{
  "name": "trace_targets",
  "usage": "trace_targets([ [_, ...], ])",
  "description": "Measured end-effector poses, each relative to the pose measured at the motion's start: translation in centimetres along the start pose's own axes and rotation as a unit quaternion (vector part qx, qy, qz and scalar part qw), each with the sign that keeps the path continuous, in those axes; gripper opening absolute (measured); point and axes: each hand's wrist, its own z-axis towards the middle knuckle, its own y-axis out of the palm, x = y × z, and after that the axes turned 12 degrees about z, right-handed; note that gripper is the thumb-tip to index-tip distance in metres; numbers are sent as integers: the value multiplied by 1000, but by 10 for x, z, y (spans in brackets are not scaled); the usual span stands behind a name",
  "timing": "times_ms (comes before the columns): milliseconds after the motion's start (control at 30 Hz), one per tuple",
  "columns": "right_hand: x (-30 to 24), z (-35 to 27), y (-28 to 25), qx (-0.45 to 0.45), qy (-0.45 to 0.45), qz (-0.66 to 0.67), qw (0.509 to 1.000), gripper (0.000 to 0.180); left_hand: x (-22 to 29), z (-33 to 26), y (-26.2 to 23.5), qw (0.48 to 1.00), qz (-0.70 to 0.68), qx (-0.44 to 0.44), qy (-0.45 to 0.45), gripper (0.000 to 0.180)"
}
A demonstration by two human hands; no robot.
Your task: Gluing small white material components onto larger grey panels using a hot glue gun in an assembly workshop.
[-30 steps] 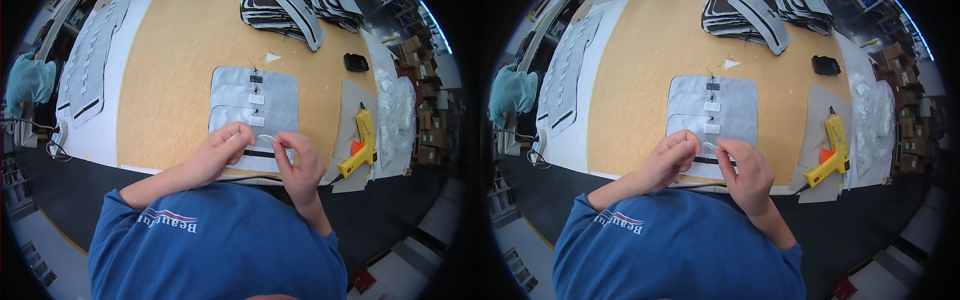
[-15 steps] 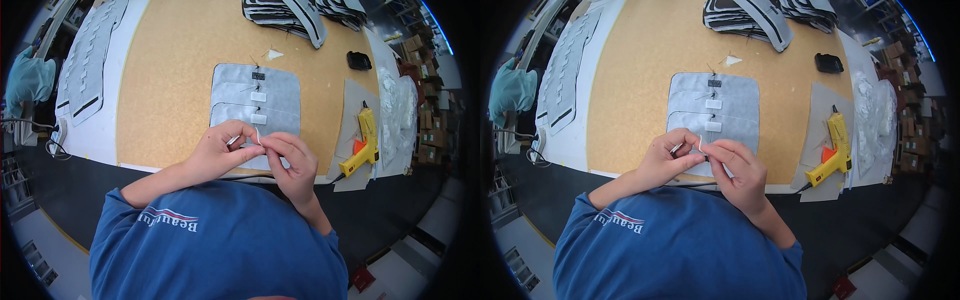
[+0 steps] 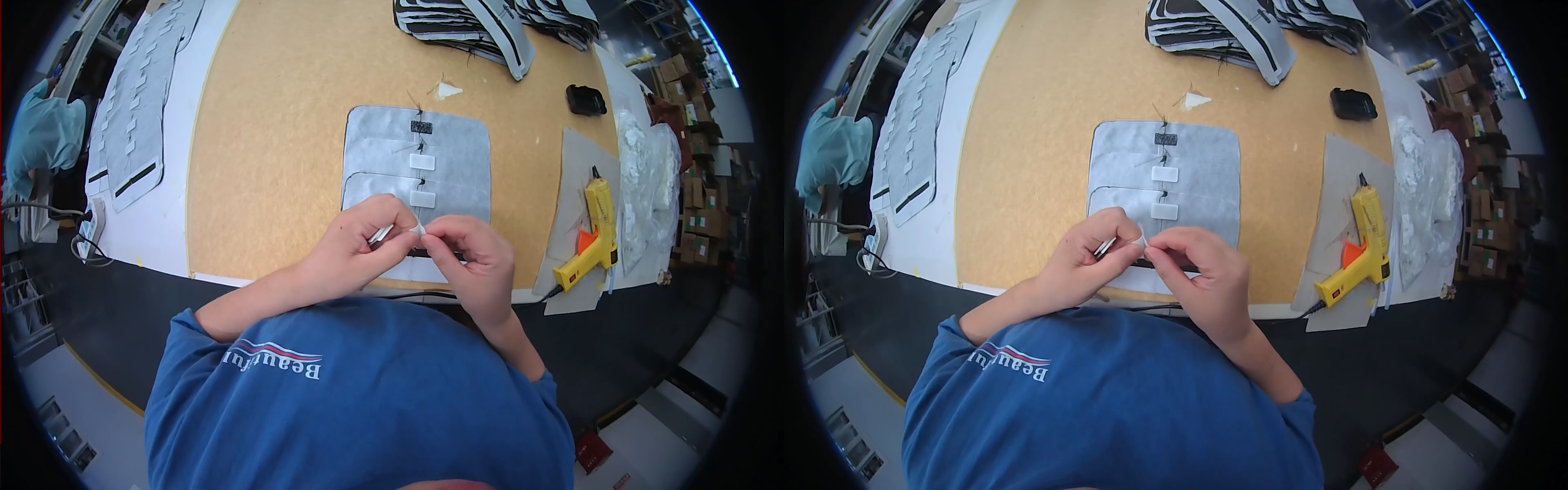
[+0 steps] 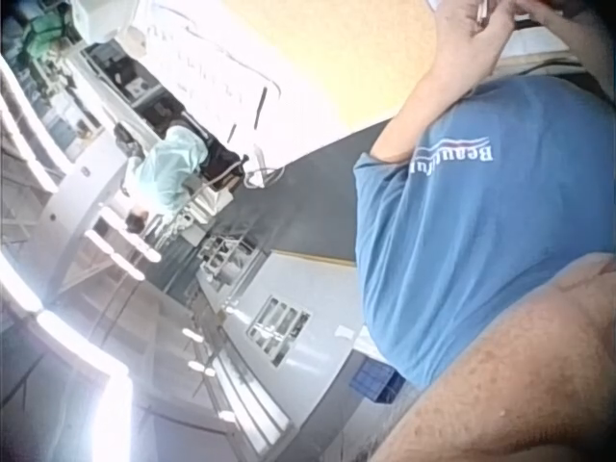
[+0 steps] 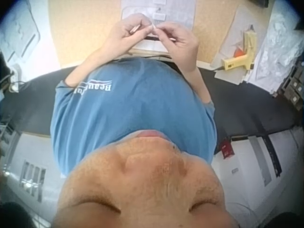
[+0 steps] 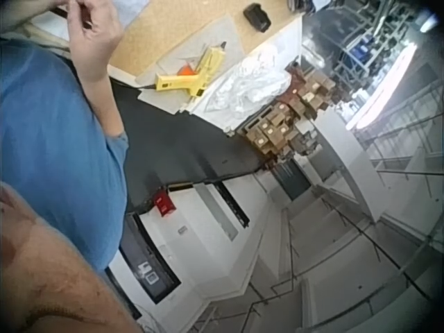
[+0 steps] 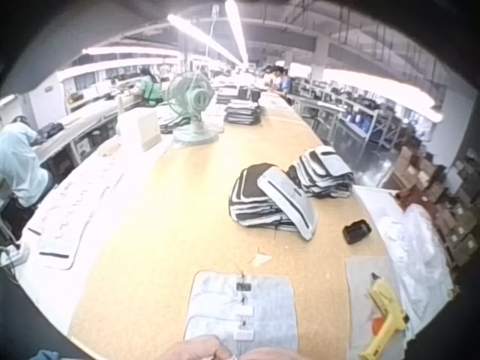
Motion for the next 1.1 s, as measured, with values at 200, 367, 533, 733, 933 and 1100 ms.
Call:
trace_targets([
  [200,0,43,-11,111,104,-167,974,12,-10,15,-22,985,-132,4,-110,13],
  [367,27,94,-9,108,110,-78,985,17,-15,46,-42,961,-217,35,-169,12],
  [533,43,119,0,95,155,-34,983,16,-32,77,-63,972,-199,58,-113,9],
  [733,68,120,-9,100,120,-186,970,20,-43,89,-50,948,276,158,8,13],
  [933,73,121,-7,137,129,-136,973,20,-56,90,-46,877,421,187,139,21],
  [1100,79,119,-9,128,116,-168,971,19,-58,90,-43,863,448,177,153,28],
])
